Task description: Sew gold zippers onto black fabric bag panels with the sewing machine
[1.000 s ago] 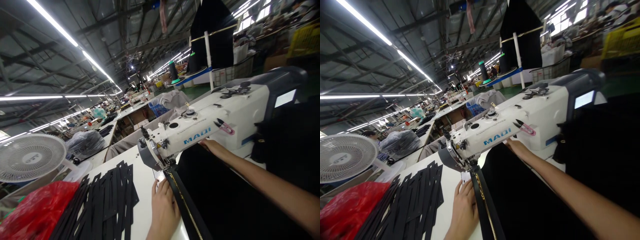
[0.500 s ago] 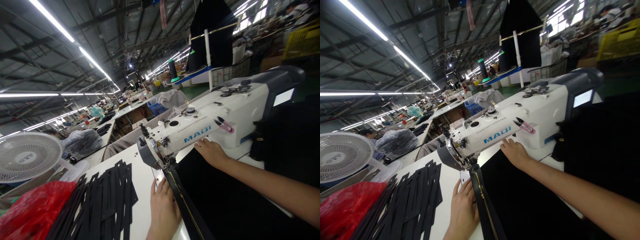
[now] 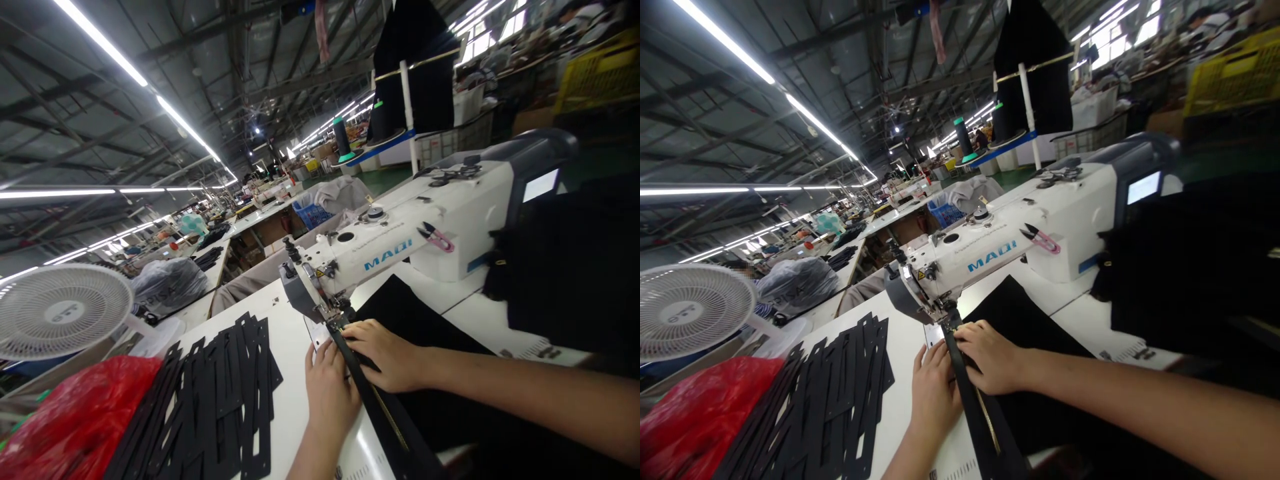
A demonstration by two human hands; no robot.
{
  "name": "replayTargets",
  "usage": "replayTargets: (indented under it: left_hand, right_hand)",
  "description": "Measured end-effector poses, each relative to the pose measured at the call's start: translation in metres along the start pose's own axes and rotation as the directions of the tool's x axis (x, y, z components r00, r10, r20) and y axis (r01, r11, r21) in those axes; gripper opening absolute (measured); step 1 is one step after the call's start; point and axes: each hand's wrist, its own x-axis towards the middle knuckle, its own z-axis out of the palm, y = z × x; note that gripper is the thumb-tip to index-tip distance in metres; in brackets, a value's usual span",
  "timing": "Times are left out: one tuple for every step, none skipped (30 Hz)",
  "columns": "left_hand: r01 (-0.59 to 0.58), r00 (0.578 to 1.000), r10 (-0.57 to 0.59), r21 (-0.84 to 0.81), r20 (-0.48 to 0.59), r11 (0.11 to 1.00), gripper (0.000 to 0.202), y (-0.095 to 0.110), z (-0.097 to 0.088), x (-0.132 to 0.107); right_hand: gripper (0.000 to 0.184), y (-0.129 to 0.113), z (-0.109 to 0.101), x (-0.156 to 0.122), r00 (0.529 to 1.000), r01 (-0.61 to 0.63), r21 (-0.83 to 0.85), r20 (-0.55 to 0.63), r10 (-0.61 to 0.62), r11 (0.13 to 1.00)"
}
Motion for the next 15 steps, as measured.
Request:
replayTargets:
  left_hand:
    - [-0.002,1.000,0.002,0.000,-0.003,1.000,0.040,0.000,0.001,-0.001]
    - [-0.005,1.000,0.005,-0.001,-0.008,1.000,0.039,0.000,0.001,-0.002]
    - [-0.007,1.000,0.007,-0.001,-0.015,1.000,0.037,-0.001,0.002,-0.003]
    - [-0.005,1.000,0.005,0.000,-0.029,1.000,0.035,-0.001,0.003,-0.004]
    - [0.002,0.999,-0.002,0.002,-0.054,1.000,0.034,-0.002,0.004,-0.005]
    - [0.012,0.996,-0.011,0.005,-0.087,1.000,0.033,-0.003,0.005,-0.006]
    - [0.019,0.992,-0.017,0.013,-0.122,1.000,0.034,-0.004,0.006,-0.007]
    - [0.017,0.989,-0.013,0.023,-0.147,1.000,0.037,-0.005,0.008,-0.007]
    - [0.000,0.988,0.005,0.036,-0.154,0.999,0.040,-0.007,0.009,-0.008]
    - [-0.031,0.990,0.038,0.048,-0.139,0.998,0.043,-0.008,0.011,-0.008]
    - [-0.073,0.991,0.079,0.056,-0.105,0.996,0.046,-0.010,0.013,-0.008]
    - [-0.114,0.991,0.118,0.060,-0.066,0.992,0.047,-0.012,0.014,-0.007]
    - [-0.145,0.989,0.147,0.059,-0.032,0.988,0.048,-0.013,0.015,-0.007]
    - [-0.164,0.986,0.165,0.056,-0.009,0.985,0.048,-0.014,0.016,-0.006]
    - [-0.172,0.985,0.173,0.052,0.004,0.984,0.048,-0.015,0.017,-0.005]
  right_hand:
    - [0.027,-0.002,0.007,-0.002,0.998,0.005,0.082,-0.055,-0.001,0.997]
    - [0.024,-0.002,0.012,-0.003,0.995,-0.002,0.129,-0.100,0.015,0.992]
    - [0.021,-0.001,0.016,-0.004,0.990,-0.015,0.155,-0.135,0.037,0.988]
    - [0.017,0.000,0.019,-0.005,0.986,-0.031,0.170,-0.157,0.058,0.985]
    - [0.014,0.002,0.020,-0.005,0.981,-0.050,0.173,-0.175,0.081,0.984]
    - [0.013,0.003,0.021,-0.005,0.977,-0.069,0.170,-0.187,0.101,0.983]
    - [0.015,0.004,0.022,-0.006,0.974,-0.085,0.167,-0.193,0.117,0.982]
    - [0.018,0.005,0.023,-0.007,0.974,-0.088,0.156,-0.194,0.118,0.984]
    - [0.023,0.005,0.024,-0.008,0.977,-0.081,0.136,-0.187,0.106,0.987]
    - [0.029,0.005,0.025,-0.010,0.982,-0.066,0.105,-0.172,0.084,0.992]
    - [0.034,0.005,0.025,-0.011,0.987,-0.047,0.066,-0.148,0.057,0.997]
    - [0.039,0.006,0.026,-0.012,0.993,-0.027,0.025,-0.116,0.030,0.999]
    - [0.042,0.007,0.026,-0.013,0.997,-0.008,-0.011,-0.081,0.007,1.000]
    - [0.043,0.008,0.026,-0.013,0.999,0.006,-0.035,-0.049,-0.007,0.999]
    - [0.044,0.009,0.026,-0.013,1.000,0.014,-0.045,-0.025,-0.015,0.999]
